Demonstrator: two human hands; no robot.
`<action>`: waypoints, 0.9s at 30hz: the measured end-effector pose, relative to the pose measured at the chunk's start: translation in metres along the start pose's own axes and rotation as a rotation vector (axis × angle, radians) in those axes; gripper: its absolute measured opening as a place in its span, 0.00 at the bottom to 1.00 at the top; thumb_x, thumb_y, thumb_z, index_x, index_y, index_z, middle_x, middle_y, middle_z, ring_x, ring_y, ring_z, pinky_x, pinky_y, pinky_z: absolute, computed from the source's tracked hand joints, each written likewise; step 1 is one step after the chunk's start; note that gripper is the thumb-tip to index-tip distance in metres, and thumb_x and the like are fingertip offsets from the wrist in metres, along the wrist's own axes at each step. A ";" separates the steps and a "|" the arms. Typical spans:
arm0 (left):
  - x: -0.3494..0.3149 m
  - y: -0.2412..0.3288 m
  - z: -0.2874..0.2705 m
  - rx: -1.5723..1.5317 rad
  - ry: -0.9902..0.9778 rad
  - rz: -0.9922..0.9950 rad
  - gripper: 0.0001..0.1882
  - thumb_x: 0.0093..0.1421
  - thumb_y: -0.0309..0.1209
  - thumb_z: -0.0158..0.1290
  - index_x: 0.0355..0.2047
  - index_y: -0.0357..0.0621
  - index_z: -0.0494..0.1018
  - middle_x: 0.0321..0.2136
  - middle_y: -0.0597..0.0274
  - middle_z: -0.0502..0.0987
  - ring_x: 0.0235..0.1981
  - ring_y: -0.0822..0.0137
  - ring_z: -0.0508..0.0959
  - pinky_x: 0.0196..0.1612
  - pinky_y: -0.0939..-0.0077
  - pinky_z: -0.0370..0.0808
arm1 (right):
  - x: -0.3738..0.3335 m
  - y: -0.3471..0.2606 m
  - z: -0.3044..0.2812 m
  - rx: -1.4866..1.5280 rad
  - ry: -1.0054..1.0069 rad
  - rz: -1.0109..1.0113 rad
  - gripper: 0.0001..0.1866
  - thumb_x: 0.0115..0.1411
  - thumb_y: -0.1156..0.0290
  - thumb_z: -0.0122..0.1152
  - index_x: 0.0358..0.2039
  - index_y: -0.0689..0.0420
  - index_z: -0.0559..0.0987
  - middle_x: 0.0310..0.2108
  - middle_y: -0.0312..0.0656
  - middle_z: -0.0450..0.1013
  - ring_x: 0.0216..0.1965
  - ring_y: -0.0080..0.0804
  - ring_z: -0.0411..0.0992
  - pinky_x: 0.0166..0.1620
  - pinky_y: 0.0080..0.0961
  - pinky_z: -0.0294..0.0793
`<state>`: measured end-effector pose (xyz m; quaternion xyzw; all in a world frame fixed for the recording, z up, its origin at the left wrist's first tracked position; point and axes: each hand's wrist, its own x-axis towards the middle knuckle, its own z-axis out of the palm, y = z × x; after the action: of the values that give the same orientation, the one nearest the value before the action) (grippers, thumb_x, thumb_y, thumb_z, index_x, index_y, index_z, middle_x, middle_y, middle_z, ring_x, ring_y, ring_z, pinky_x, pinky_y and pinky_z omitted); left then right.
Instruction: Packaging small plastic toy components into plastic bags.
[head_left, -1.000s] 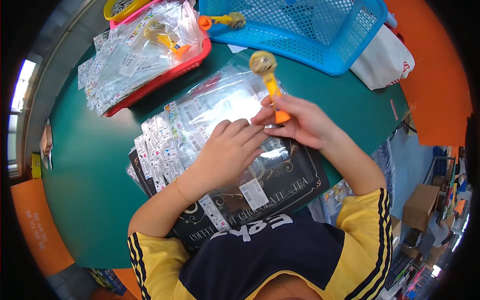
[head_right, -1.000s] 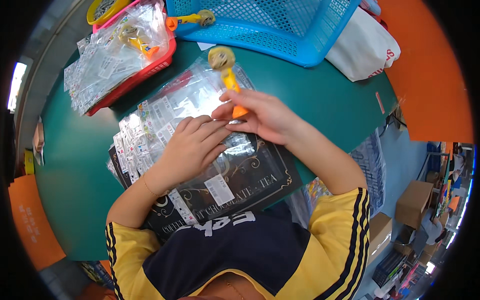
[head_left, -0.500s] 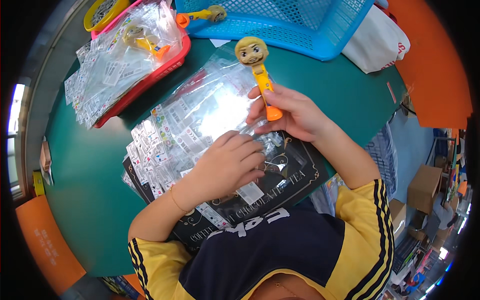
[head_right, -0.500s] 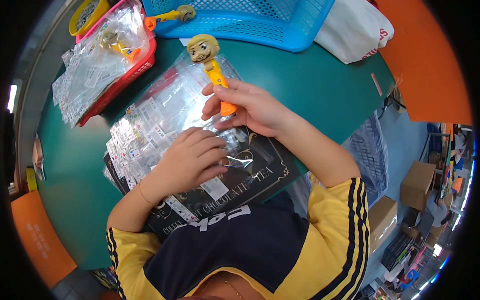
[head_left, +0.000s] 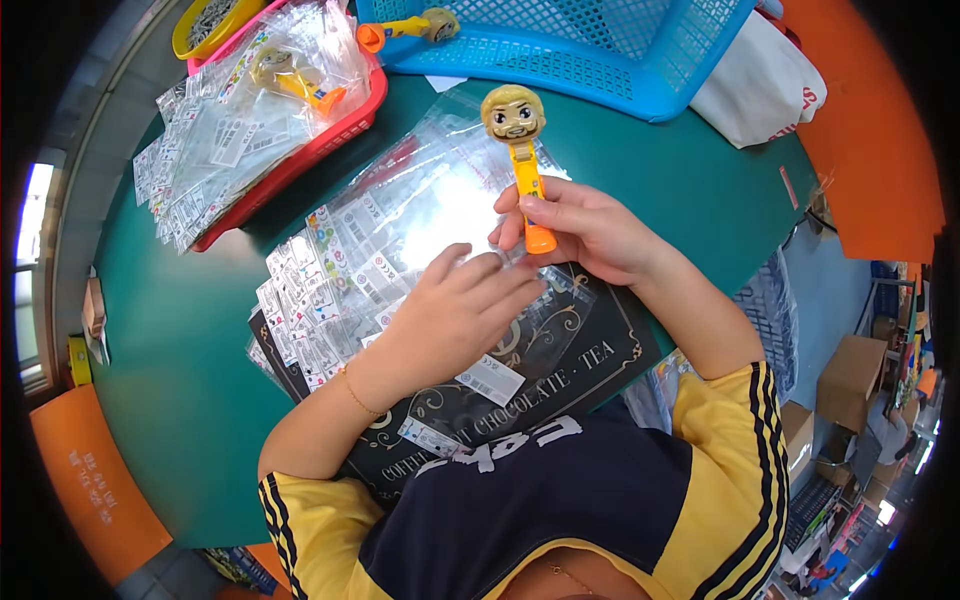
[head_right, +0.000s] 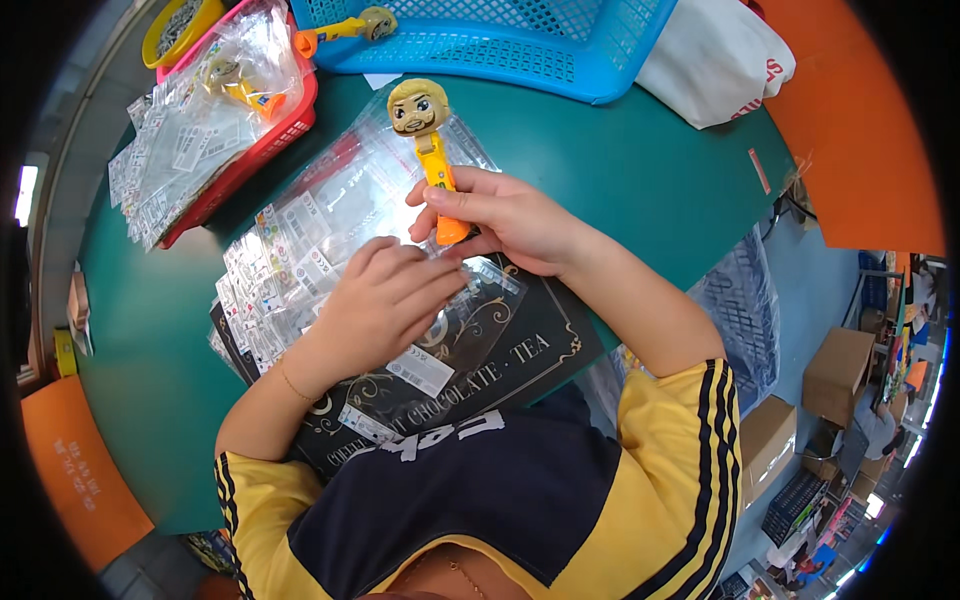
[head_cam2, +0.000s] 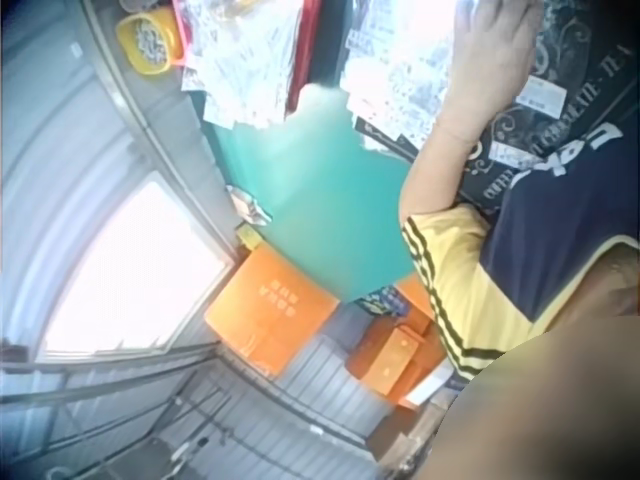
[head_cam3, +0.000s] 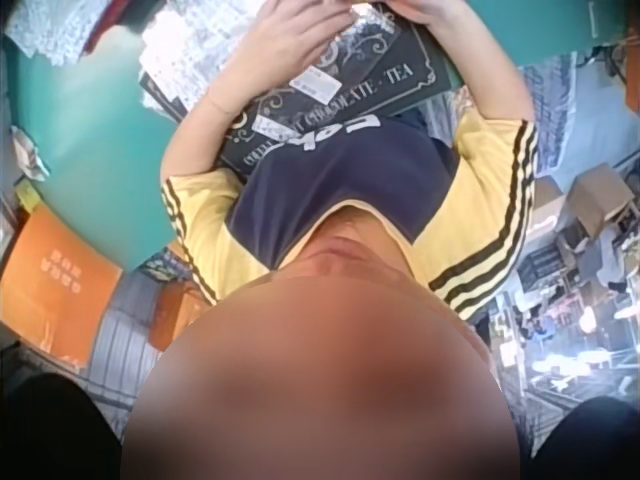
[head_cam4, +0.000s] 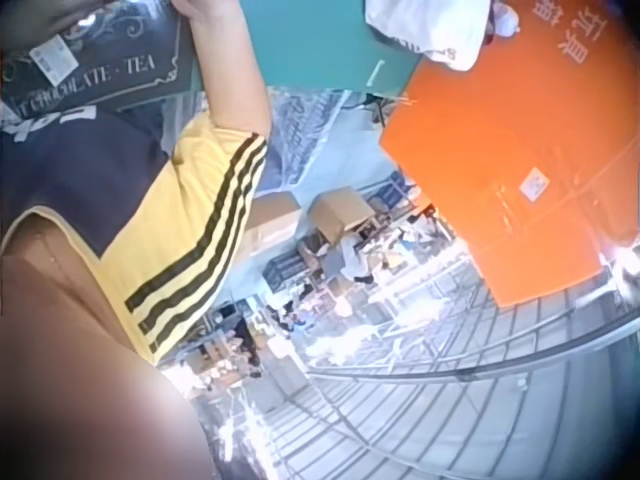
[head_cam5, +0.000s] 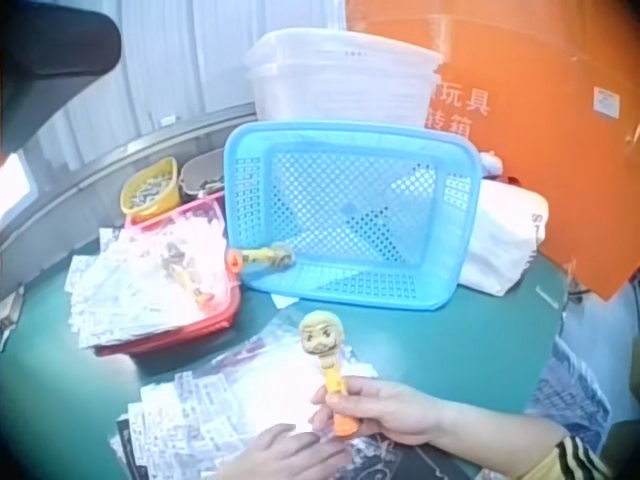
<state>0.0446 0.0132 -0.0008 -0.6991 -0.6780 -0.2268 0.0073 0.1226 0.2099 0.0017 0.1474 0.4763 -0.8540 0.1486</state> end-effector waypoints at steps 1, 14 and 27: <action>0.000 0.002 0.001 -0.012 -0.051 0.025 0.18 0.48 0.30 0.56 0.42 0.46 0.72 0.40 0.67 0.73 0.41 0.64 0.71 0.51 0.63 0.64 | 0.000 -0.001 0.001 -0.033 0.013 0.011 0.16 0.65 0.62 0.46 0.50 0.58 0.67 0.37 0.39 0.72 0.48 0.30 0.68 0.49 0.30 0.73; 0.001 0.001 0.007 -0.204 -0.018 -0.012 0.15 0.44 0.26 0.54 0.35 0.45 0.71 0.34 0.62 0.72 0.41 0.60 0.70 0.49 0.67 0.65 | 0.005 0.010 0.001 -0.071 -0.037 -0.035 0.18 0.64 0.62 0.51 0.51 0.58 0.70 0.34 0.33 0.72 0.37 0.16 0.69 0.39 0.14 0.70; 0.002 0.001 0.013 -0.204 0.063 -0.010 0.15 0.47 0.32 0.59 0.36 0.45 0.70 0.34 0.65 0.72 0.40 0.62 0.70 0.46 0.67 0.66 | 0.005 0.008 0.007 -0.080 -0.010 -0.008 0.16 0.65 0.66 0.47 0.49 0.62 0.68 0.34 0.41 0.72 0.50 0.31 0.67 0.51 0.27 0.67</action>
<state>0.0495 0.0190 -0.0118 -0.6852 -0.6545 -0.3167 -0.0438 0.1208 0.1998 -0.0028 0.1353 0.5100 -0.8355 0.1532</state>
